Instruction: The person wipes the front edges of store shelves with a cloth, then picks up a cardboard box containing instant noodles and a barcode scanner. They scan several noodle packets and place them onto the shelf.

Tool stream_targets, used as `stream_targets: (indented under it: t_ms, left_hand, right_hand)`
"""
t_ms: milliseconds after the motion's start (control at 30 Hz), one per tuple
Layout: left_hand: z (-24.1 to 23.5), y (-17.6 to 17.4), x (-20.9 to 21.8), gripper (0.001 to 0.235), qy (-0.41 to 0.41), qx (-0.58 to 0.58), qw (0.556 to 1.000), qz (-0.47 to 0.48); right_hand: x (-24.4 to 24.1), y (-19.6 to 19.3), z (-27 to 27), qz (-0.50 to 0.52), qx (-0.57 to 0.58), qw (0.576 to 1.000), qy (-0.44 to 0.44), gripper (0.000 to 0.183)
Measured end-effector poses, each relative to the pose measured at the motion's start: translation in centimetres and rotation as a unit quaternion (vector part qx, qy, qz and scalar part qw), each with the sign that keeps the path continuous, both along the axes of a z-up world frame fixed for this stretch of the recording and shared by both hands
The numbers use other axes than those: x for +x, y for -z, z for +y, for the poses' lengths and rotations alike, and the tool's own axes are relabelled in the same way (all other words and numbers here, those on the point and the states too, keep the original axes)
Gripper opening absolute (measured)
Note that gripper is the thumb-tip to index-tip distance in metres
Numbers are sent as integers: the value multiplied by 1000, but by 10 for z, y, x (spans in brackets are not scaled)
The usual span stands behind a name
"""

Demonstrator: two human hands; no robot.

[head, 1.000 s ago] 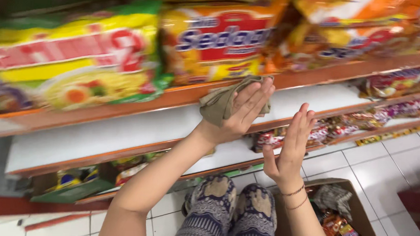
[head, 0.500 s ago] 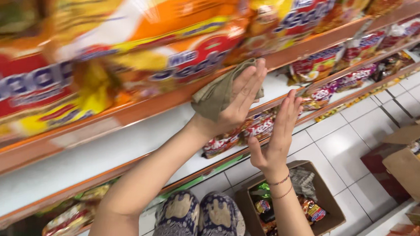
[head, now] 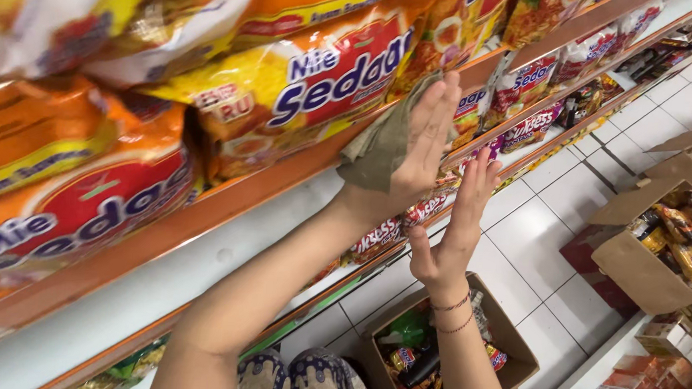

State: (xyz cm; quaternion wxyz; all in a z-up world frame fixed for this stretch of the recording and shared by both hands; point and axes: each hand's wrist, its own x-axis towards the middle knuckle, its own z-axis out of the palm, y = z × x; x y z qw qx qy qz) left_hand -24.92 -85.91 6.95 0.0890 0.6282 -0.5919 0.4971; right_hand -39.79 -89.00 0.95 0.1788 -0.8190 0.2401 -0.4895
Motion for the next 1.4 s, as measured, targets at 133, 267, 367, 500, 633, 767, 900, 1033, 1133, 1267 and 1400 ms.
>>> stream_targets:
  t_ms: [133, 267, 367, 500, 633, 767, 900, 1033, 1133, 1267, 1400]
  left_hand:
    - [-37, -6, -14, 48, 12, 16, 1000, 24]
    - [-67, -25, -23, 54, 32, 48, 998, -12]
    - [-59, -30, -22, 57, 38, 78, 996, -22]
    - [-7, -21, -5, 44, 72, 86, 994, 12]
    - [76, -12, 10, 47, 31, 102, 993, 59]
    - [126, -9, 19, 47, -32, 60, 997, 24]
    - [102, -1, 19, 44, -38, 19, 999, -1]
    - [48, -4, 10, 44, 107, 40, 987, 113]
    - [3, -12, -3, 38, 104, -2, 992, 72]
    - [-43, -18, -18, 45, 135, 18, 983, 124]
    - [-65, -21, -22, 53, 112, 51, 991, 50]
  right_hand:
    - [-2, 7, -18, -1, 5, 1000, 3, 85]
    - [-1, 12, -25, -23, 12, 1000, 9, 84]
    - [-2, 13, -25, -34, 23, 999, 8, 84]
    - [-5, 12, -24, -37, 24, 999, 3, 82]
    - [-5, 12, -20, -35, 16, 999, -7, 82]
    - [-3, 8, -16, -43, 15, 999, -25, 80]
    - [-1, 2, -12, -39, 14, 999, -30, 81]
    - [2, -7, -10, -45, 17, 998, -28, 81]
    - [5, -9, -14, -47, 14, 999, -22, 81]
    - [4, -10, -18, -52, 13, 999, -6, 82]
    - [8, -11, -18, -96, 34, 995, 6, 79]
